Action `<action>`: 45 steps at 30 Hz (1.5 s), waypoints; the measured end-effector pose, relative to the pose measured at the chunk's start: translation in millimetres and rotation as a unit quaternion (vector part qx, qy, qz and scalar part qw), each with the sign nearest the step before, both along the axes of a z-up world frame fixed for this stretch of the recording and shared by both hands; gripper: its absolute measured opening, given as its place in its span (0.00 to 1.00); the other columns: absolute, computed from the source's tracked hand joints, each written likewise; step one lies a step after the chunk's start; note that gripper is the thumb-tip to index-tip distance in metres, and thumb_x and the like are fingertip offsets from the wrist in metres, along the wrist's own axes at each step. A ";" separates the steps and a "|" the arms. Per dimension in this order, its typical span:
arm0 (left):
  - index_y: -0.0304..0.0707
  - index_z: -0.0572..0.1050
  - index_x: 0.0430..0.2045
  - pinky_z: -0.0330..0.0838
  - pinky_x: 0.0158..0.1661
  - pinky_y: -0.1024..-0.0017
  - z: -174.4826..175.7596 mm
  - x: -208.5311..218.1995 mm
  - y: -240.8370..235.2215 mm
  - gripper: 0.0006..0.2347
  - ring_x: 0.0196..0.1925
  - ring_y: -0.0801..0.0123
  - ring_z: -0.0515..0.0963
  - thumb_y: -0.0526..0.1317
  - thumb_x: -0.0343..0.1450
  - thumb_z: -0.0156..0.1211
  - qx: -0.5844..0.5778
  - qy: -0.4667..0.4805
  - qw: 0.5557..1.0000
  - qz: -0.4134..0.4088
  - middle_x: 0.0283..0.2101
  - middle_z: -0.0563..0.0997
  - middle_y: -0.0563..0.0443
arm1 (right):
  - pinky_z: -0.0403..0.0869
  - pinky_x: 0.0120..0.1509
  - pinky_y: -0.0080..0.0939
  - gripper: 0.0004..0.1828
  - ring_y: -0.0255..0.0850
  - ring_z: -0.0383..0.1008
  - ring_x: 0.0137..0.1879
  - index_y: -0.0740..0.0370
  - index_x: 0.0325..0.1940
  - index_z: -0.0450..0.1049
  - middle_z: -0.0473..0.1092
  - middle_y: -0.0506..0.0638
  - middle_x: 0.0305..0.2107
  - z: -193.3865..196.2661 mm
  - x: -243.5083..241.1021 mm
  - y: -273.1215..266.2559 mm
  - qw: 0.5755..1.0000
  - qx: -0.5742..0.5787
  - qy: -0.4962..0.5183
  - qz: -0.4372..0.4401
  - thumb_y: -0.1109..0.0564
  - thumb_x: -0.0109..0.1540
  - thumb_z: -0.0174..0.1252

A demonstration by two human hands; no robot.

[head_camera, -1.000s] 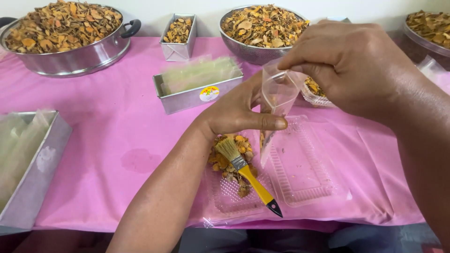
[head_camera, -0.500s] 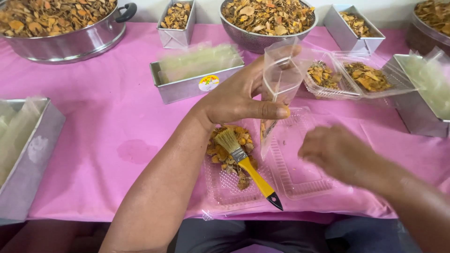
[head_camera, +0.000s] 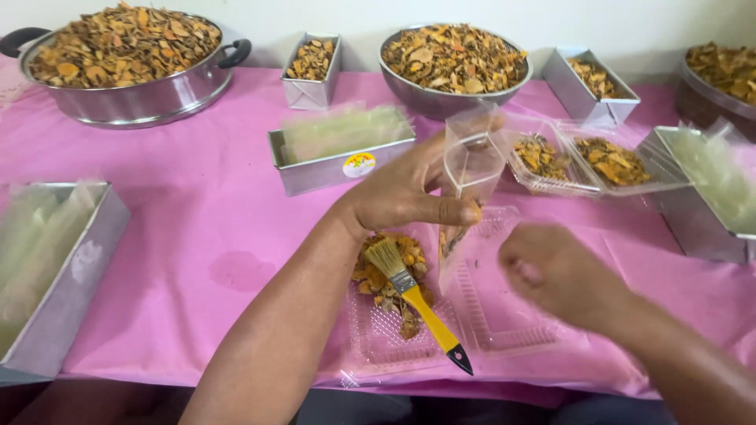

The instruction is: The person brushes individual pieces of dried food in a tray, picks them up, and places them into small plastic bags on a table.

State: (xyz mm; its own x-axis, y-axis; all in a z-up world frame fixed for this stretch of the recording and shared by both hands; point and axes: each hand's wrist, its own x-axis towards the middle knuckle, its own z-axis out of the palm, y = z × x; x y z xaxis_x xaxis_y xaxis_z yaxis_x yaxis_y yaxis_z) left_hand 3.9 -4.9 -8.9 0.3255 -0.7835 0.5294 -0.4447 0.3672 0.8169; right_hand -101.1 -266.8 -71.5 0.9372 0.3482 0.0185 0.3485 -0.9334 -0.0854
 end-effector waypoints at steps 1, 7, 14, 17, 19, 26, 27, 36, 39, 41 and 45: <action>0.43 0.50 0.72 0.61 0.74 0.47 0.8 0.0 -0.3 0.42 0.80 0.44 0.57 0.55 0.67 0.69 0.010 0.002 1.000 -0.001 0.80 0.45 0.40 | 0.78 0.49 0.34 0.05 0.35 0.74 0.37 0.54 0.34 0.75 0.74 0.43 0.28 29.1 -3.6 0.0 0.989 0.107 -0.099 0.033 0.62 0.62 0.56; 0.42 0.50 0.73 0.63 0.73 0.60 -4.4 -1.2 -3.8 0.41 0.79 0.54 0.58 0.42 0.67 0.71 0.016 0.068 0.997 -0.043 0.78 0.55 0.44 | 0.68 0.53 0.44 0.04 0.46 0.69 0.44 0.74 0.44 0.76 0.71 0.59 0.37 146.0 -11.3 35.2 0.907 0.216 -0.344 0.107 0.73 0.73 0.60; 0.40 0.50 0.74 0.63 0.73 0.58 0.7 -4.5 -1.7 0.41 0.76 0.55 0.64 0.46 0.67 0.71 0.034 0.064 0.995 -0.073 0.72 0.63 0.45 | 0.66 0.62 0.49 0.15 0.45 0.67 0.64 0.57 0.53 0.79 0.68 0.55 0.56 174.0 8.6 60.5 0.957 0.161 -0.157 0.183 0.54 0.70 0.49; 0.41 0.50 0.75 0.56 0.79 0.34 -2.6 0.0 -2.7 0.40 0.78 0.42 0.66 0.44 0.71 0.73 -0.035 0.102 0.980 -0.168 0.76 0.61 0.39 | 0.56 0.72 0.63 0.21 0.38 0.56 0.78 0.37 0.44 0.83 0.52 0.31 0.79 181.7 7.1 56.2 0.993 0.120 0.011 0.021 0.40 0.47 0.71; 0.39 0.51 0.74 0.62 0.53 0.54 -7.1 -1.4 -0.5 0.39 0.52 0.57 0.67 0.42 0.70 0.71 -0.014 0.130 0.979 -0.157 0.56 0.67 0.44 | 0.62 0.68 0.57 0.10 0.41 0.63 0.71 0.45 0.38 0.82 0.60 0.41 0.71 164.1 18.5 48.5 0.985 0.122 -0.049 0.115 0.46 0.54 0.66; 0.37 0.53 0.72 0.57 0.75 0.55 -4.1 9.5 3.9 0.43 0.77 0.55 0.61 0.57 0.66 0.69 0.037 0.024 0.998 -0.039 0.74 0.62 0.43 | 0.67 0.63 0.45 0.08 0.50 0.77 0.67 0.65 0.43 0.79 0.78 0.67 0.57 173.7 13.0 7.7 0.919 0.142 -0.361 0.068 0.63 0.74 0.70; 0.37 0.53 0.72 0.57 0.75 0.55 -2.2 5.7 1.4 0.43 0.77 0.55 0.61 0.57 0.66 0.69 0.037 0.021 0.998 -0.039 0.74 0.62 0.43 | 0.67 0.63 0.45 0.08 0.50 0.77 0.67 0.65 0.43 0.79 0.78 0.67 0.57 172.5 15.4 8.9 0.918 0.142 -0.364 0.069 0.63 0.74 0.70; 0.42 0.76 0.22 0.83 0.46 0.70 -27.7 28.3 -20.5 0.08 0.36 0.74 0.82 0.36 0.72 0.63 0.013 0.189 0.970 0.152 0.31 0.83 0.56 | 0.69 0.54 0.41 0.13 0.35 0.72 0.41 0.61 0.38 0.75 0.75 0.46 0.31 175.6 28.3 12.1 0.927 0.262 -0.268 -0.011 0.62 0.78 0.56; 0.41 0.73 0.27 0.84 0.48 0.71 -32.0 32.2 -21.4 0.05 0.41 0.70 0.85 0.35 0.74 0.60 0.022 0.198 0.971 0.135 0.38 0.85 0.49 | 0.64 0.42 0.34 0.11 0.32 0.67 0.36 0.64 0.41 0.74 0.79 0.48 0.36 179.4 38.3 -6.0 0.932 0.297 -0.206 -0.017 0.61 0.77 0.55; 0.34 0.74 0.48 0.81 0.56 0.68 -28.4 28.8 -17.4 0.10 0.52 0.64 0.85 0.37 0.75 0.56 0.044 0.183 0.978 0.086 0.50 0.84 0.42 | 0.66 0.48 0.40 0.16 0.37 0.66 0.37 0.62 0.39 0.74 0.67 0.47 0.28 180.9 45.2 -23.9 0.956 0.254 -0.146 0.005 0.53 0.78 0.50; 0.35 0.71 0.57 0.82 0.57 0.60 -28.7 31.2 -15.6 0.16 0.58 0.57 0.83 0.39 0.75 0.56 0.049 0.127 0.989 0.052 0.56 0.81 0.40 | 0.62 0.44 0.39 0.22 0.38 0.65 0.35 0.61 0.38 0.77 0.67 0.47 0.26 180.8 46.8 -42.8 0.965 0.251 -0.064 0.037 0.50 0.77 0.44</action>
State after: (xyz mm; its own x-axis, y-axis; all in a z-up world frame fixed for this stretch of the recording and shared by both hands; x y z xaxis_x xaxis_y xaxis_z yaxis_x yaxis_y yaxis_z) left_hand 35.1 -20.5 -37.5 0.5200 -0.7823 0.3431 -0.2516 0.2436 0.9367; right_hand -54.3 -309.5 109.3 0.8890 0.3316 0.3159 0.4505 -0.7572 -0.4730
